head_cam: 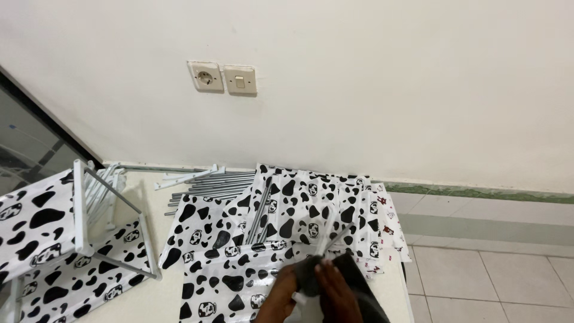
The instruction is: The person assembles a small metal-framed shelf by inserting metal rods into white plastic connectors. They repeatedly wipe the rods with a dark cloth while inserting them into the frame. The partially assembled shelf and additional rods remain on the table.
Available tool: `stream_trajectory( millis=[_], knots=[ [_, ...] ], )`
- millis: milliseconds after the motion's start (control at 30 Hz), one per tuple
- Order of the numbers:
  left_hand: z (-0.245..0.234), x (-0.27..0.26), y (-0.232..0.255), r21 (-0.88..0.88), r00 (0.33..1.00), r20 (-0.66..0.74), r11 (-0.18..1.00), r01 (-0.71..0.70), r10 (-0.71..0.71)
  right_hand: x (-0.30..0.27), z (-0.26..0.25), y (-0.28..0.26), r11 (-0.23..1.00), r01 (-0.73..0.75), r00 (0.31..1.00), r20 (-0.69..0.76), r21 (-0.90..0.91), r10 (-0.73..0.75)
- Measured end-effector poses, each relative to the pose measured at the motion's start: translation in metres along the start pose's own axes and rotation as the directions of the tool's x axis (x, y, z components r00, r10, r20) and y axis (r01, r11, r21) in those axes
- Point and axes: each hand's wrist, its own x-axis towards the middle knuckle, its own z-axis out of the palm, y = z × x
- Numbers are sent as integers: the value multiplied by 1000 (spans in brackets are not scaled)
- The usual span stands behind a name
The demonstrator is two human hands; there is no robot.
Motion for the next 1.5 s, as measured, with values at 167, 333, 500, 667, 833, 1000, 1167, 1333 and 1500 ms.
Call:
stream_trajectory(
  millis=[167, 333, 500, 667, 833, 1000, 1167, 1333, 1500],
  knots=[
    [0, 15, -23, -38, 974, -176, 990, 135, -140, 4, -10, -4, 999, -25, 998, 64, 47, 22],
    [-9, 4, -26, -67, 995, -57, 995, 72, -76, 12, -35, -20, 993, 24, 965, 257, 116, -53],
    [-17, -15, -35, 159, 967, 23, 956, 248, -254, 33, -53, -21, 791, -592, 805, 76, 156, 588],
    [-15, -25, -36, 100, 999, -49, 995, 24, -20, 15, -52, -26, 999, 40, 967, 251, -31, -31],
    [-16, -59, -17, 180, 956, -31, 939, 292, -291, 28, -63, 23, 954, -217, 972, 48, -207, 232],
    [-9, -67, -10, 155, 981, 14, 970, 188, -192, 26, -52, 24, 974, -81, 985, 129, -213, 110],
    [-18, -63, -5, 381, 985, 48, 915, 136, -167, 16, -42, 20, 983, -73, 974, 201, -167, 107],
    [-21, -79, 14, 541, 992, -5, 834, 108, -125, 35, -54, 43, 873, -476, 879, -55, -108, 473],
    [-8, -81, 21, 210, 986, -116, 967, 144, -122, 46, -65, 12, 618, -786, 616, 96, 10, 782]
  ],
)
